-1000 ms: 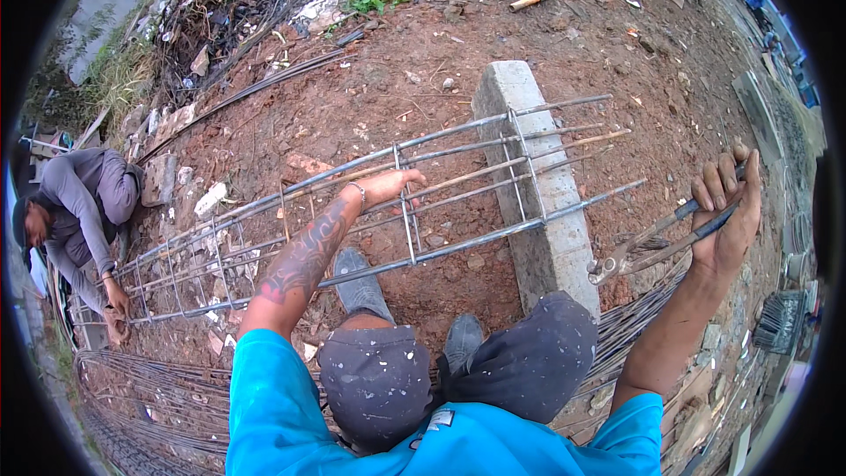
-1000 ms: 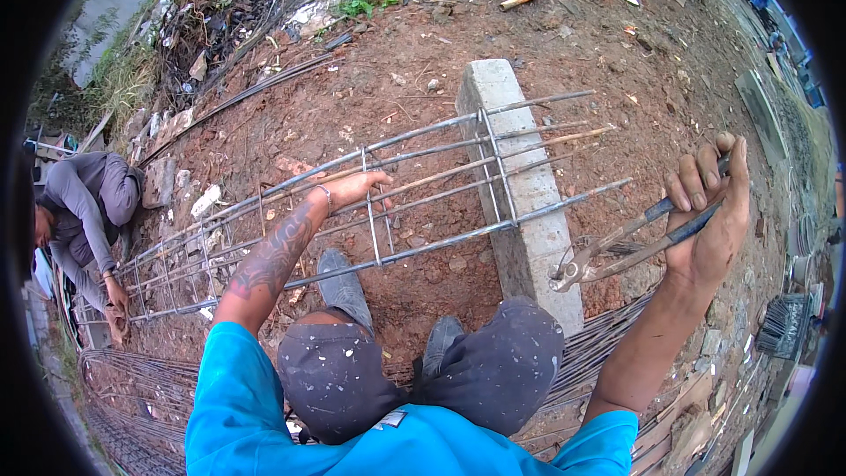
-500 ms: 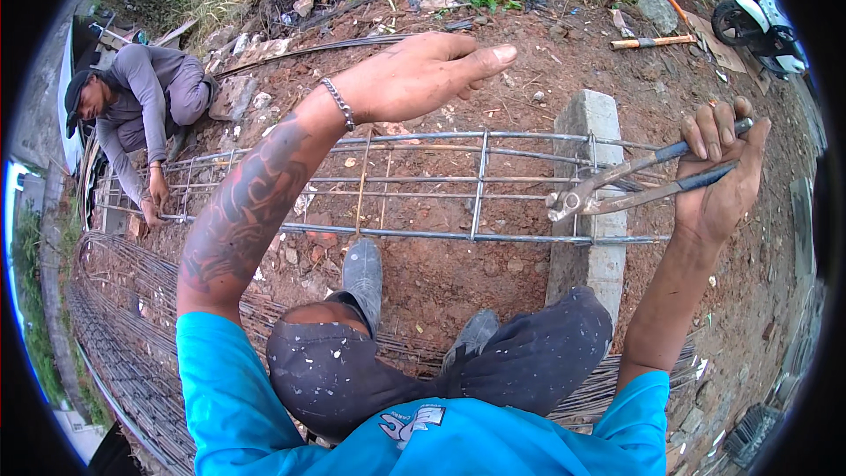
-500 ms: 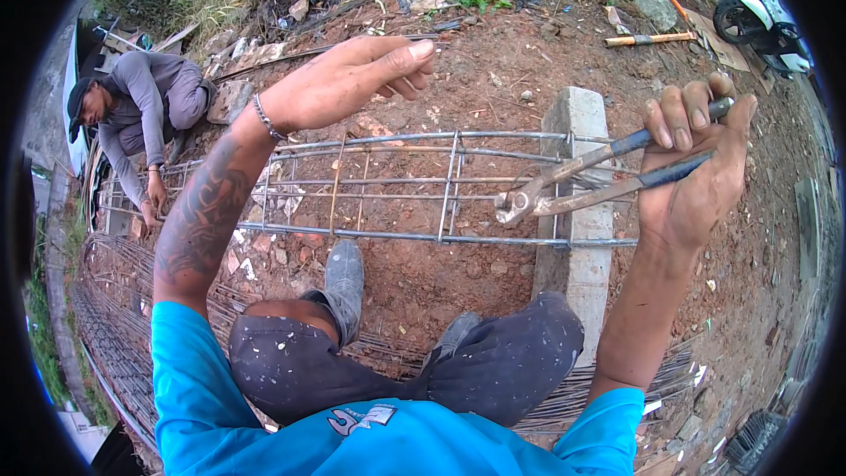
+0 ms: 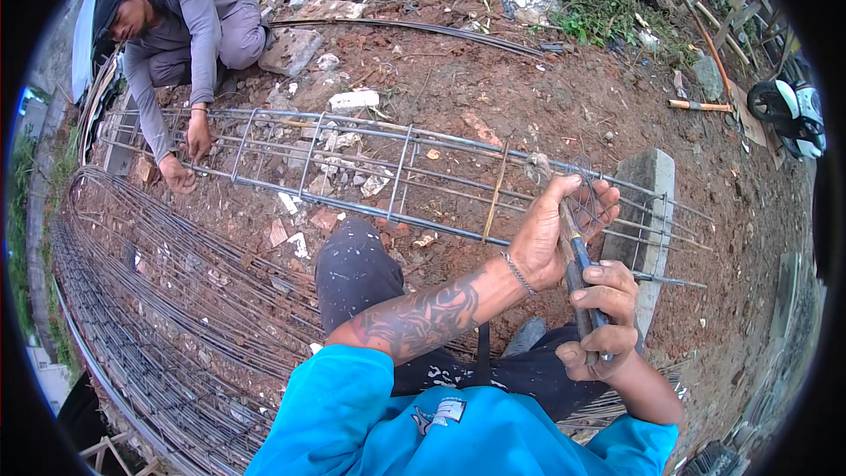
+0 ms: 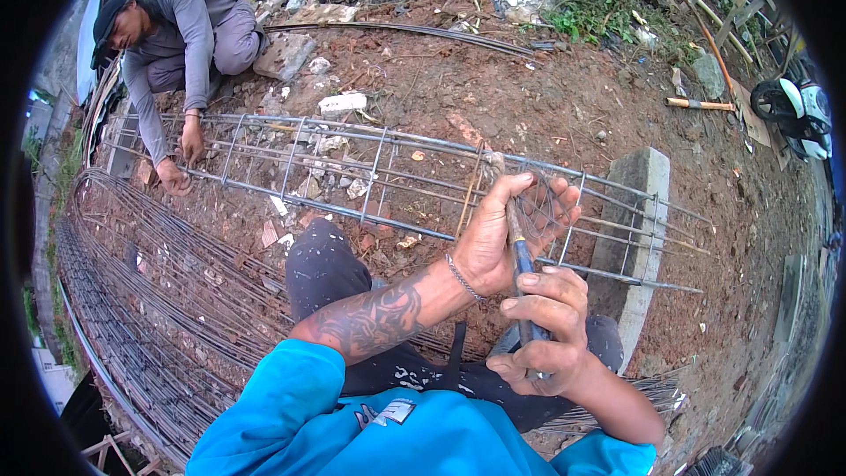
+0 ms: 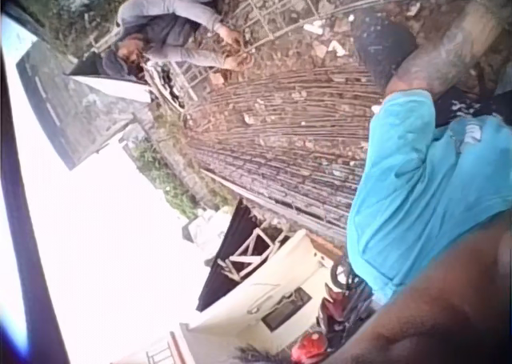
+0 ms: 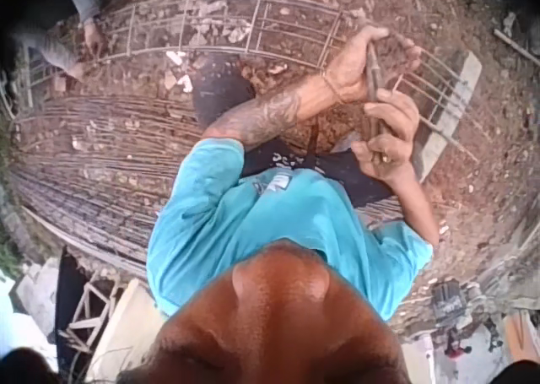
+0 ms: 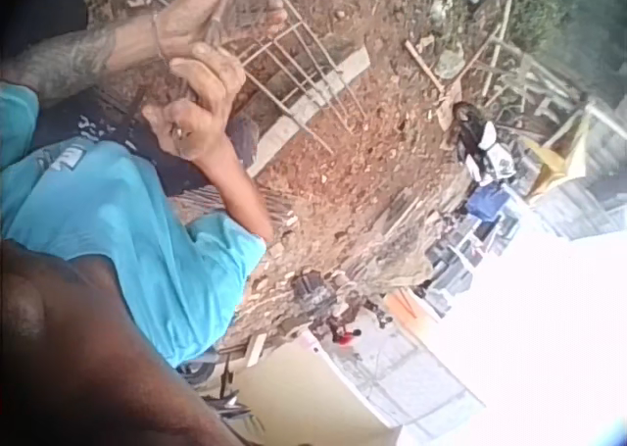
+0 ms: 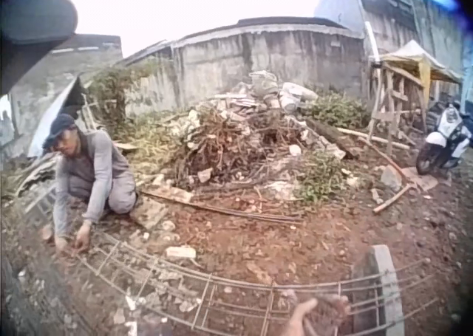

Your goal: The person assembles a steel rebar cage by securing rebar pieces together with tie wires, using pliers to twist the wires tight.

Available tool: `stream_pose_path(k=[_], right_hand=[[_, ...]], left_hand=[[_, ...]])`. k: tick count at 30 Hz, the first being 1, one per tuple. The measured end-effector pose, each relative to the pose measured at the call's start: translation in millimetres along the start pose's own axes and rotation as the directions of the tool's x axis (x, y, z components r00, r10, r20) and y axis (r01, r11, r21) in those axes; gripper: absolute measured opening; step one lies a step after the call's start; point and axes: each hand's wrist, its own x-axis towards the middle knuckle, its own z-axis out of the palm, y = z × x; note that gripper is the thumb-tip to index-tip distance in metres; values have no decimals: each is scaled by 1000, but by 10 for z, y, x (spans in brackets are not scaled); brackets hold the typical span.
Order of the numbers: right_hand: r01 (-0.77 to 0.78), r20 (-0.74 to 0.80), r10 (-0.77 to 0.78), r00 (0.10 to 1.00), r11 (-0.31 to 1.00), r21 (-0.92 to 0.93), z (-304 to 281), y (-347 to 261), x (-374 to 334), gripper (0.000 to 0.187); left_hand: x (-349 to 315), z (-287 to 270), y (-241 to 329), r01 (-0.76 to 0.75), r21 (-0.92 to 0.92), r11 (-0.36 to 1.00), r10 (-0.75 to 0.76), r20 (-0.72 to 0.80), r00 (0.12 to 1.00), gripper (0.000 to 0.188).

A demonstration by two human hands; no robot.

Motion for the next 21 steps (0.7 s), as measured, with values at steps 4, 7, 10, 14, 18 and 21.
stream_pose_path(k=[4,7,10,14,18,21], right_hand=[[-744,-53,785,617,605,283,564,-482,27,71],[-939,138,929,344,340,51,767,-522,427,85],[-930,54,929,365,363,56,1044,-495,388,86],[-847,128,975,179,87,524,922,-766,584,49],[-541,236,936,262,-60,839,715,-1057,608,36],[-524,505,841,194,-346,778,501,-1049,295,22]], left_hand=[[-105,-395,539,-308,385,870,291,105,951,29],[-341,-321,735,-376,659,652,318,212,924,41],[-522,-223,737,-333,646,687,209,263,942,64],[-553,-132,959,-386,755,530,74,412,908,83],[-347,-257,1203,-383,864,327,-264,473,840,86],[-260,-476,1462,-414,906,85,-161,423,892,89]])
